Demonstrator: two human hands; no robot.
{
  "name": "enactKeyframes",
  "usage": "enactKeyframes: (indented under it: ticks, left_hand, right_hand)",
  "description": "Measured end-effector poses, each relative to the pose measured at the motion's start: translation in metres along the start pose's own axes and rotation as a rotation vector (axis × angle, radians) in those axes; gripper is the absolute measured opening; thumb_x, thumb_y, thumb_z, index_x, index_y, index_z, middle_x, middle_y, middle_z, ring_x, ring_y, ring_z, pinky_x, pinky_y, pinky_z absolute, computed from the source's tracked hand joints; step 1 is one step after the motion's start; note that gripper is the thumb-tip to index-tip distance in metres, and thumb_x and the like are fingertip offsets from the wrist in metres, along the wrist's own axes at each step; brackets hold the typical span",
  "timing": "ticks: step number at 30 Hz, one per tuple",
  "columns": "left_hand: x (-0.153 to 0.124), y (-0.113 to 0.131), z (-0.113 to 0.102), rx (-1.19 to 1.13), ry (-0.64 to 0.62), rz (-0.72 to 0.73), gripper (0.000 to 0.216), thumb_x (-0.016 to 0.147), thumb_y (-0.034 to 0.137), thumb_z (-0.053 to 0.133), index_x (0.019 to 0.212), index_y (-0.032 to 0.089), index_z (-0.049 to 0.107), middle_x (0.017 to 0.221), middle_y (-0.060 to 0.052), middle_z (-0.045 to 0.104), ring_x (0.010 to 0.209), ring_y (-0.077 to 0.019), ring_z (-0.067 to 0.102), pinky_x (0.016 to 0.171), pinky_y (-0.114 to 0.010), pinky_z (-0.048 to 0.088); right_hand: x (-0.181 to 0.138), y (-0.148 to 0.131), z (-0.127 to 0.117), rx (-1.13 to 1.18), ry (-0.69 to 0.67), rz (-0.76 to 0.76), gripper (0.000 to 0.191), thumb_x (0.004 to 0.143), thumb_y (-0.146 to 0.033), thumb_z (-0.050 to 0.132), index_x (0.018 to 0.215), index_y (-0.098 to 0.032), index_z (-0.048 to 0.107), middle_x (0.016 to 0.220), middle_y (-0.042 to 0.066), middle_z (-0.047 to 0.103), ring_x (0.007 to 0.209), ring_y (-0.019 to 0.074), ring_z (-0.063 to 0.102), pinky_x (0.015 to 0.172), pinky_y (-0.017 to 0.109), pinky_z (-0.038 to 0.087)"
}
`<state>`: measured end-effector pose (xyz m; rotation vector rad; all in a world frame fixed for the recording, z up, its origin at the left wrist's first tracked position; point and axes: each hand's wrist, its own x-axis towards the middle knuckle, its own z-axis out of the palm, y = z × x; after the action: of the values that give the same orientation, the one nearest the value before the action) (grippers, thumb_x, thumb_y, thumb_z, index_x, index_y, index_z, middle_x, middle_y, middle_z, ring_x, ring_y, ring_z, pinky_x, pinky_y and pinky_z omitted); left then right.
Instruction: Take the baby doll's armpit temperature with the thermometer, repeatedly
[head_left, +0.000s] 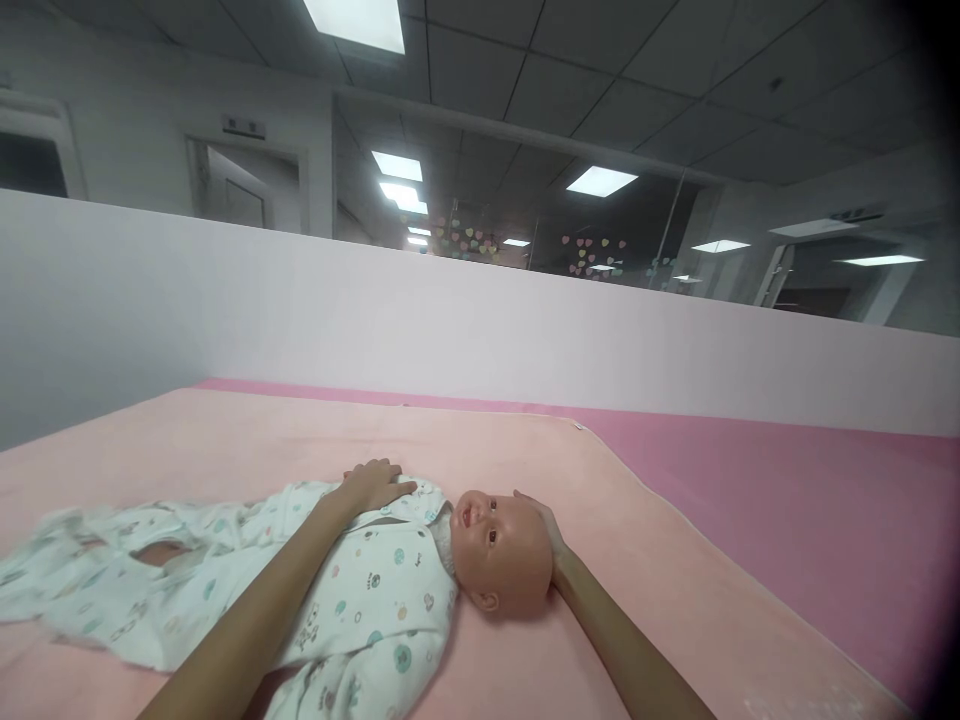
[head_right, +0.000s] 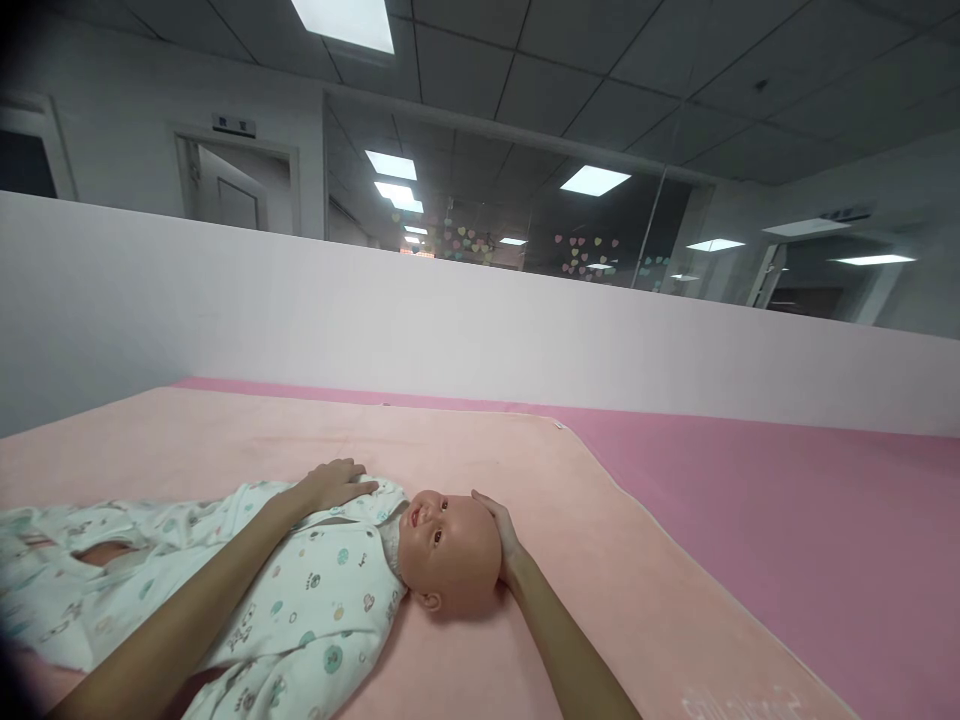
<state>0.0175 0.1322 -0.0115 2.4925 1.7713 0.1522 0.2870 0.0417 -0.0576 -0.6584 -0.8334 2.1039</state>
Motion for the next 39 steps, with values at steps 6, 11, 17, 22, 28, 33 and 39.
enactKeyframes:
  ticks: [6, 11, 17, 22, 28, 33, 39]
  left_hand:
    - [0.003, -0.003, 0.003, 0.002, 0.010, 0.009, 0.060, 0.072, 0.066, 0.031, 0.099, 0.022, 0.063, 0.107, -0.013, 0.060, 0.097, -0.0306, 0.055, 0.081, -0.042, 0.040]
    - [0.003, -0.003, 0.003, 0.008, 0.014, 0.006, 0.059, 0.073, 0.065, 0.031, 0.098, 0.022, 0.063, 0.107, -0.012, 0.060, 0.097, -0.0306, 0.055, 0.080, -0.042, 0.041]
    - [0.002, -0.002, 0.003, 0.009, 0.008, -0.002, 0.060, 0.072, 0.066, 0.032, 0.100, 0.022, 0.062, 0.108, -0.012, 0.060, 0.100, -0.0306, 0.054, 0.083, -0.042, 0.039]
    - [0.002, -0.001, 0.002, 0.002, 0.012, -0.004, 0.059, 0.072, 0.065, 0.032, 0.099, 0.022, 0.062, 0.106, -0.012, 0.060, 0.097, -0.0301, 0.056, 0.082, -0.041, 0.040]
    - [0.002, -0.002, 0.003, -0.013, 0.020, -0.009, 0.060, 0.071, 0.066, 0.032, 0.099, 0.023, 0.063, 0.107, -0.012, 0.060, 0.098, -0.0301, 0.055, 0.082, -0.041, 0.040]
    - [0.003, -0.004, 0.005, -0.010, 0.013, -0.001, 0.059, 0.072, 0.066, 0.032, 0.098, 0.022, 0.062, 0.107, -0.012, 0.060, 0.098, -0.0305, 0.055, 0.082, -0.042, 0.040]
    - [0.004, -0.004, 0.005, -0.008, 0.010, 0.004, 0.060, 0.072, 0.066, 0.032, 0.099, 0.022, 0.062, 0.107, -0.013, 0.059, 0.099, -0.0310, 0.054, 0.082, -0.043, 0.039]
  right_hand:
    - [0.001, 0.001, 0.001, 0.012, -0.021, -0.088, 0.063, 0.076, -0.062, 0.038, 0.110, -0.011, 0.057, 0.116, 0.014, 0.058, 0.112, 0.0299, 0.051, 0.097, 0.043, 0.033]
    - [0.001, 0.002, 0.004, -0.007, 0.013, -0.143, 0.061, 0.075, -0.063, 0.039, 0.107, -0.015, 0.059, 0.114, 0.011, 0.060, 0.109, 0.0289, 0.053, 0.096, 0.043, 0.034]
    - [0.002, 0.002, 0.002, -0.014, -0.062, -0.102, 0.067, 0.075, -0.064, 0.037, 0.109, -0.010, 0.058, 0.114, 0.015, 0.060, 0.110, 0.0298, 0.052, 0.097, 0.042, 0.034]
    - [0.010, 0.003, -0.003, 0.045, 0.041, -0.242, 0.050, 0.076, -0.054, 0.045, 0.112, -0.020, 0.055, 0.115, 0.009, 0.060, 0.107, 0.0292, 0.055, 0.094, 0.046, 0.035]
    - [0.002, 0.001, -0.001, -0.003, -0.023, -0.112, 0.059, 0.077, -0.056, 0.043, 0.112, -0.011, 0.056, 0.114, 0.013, 0.059, 0.109, 0.0295, 0.053, 0.096, 0.043, 0.034]
    - [-0.003, 0.001, 0.004, -0.027, -0.041, -0.036, 0.065, 0.076, -0.060, 0.041, 0.111, -0.008, 0.057, 0.115, 0.015, 0.058, 0.110, 0.0286, 0.052, 0.096, 0.040, 0.034]
    - [0.007, 0.001, -0.001, -0.095, 0.110, -0.261, 0.047, 0.076, -0.052, 0.048, 0.109, -0.020, 0.058, 0.110, 0.006, 0.062, 0.104, 0.0249, 0.055, 0.092, 0.041, 0.037]
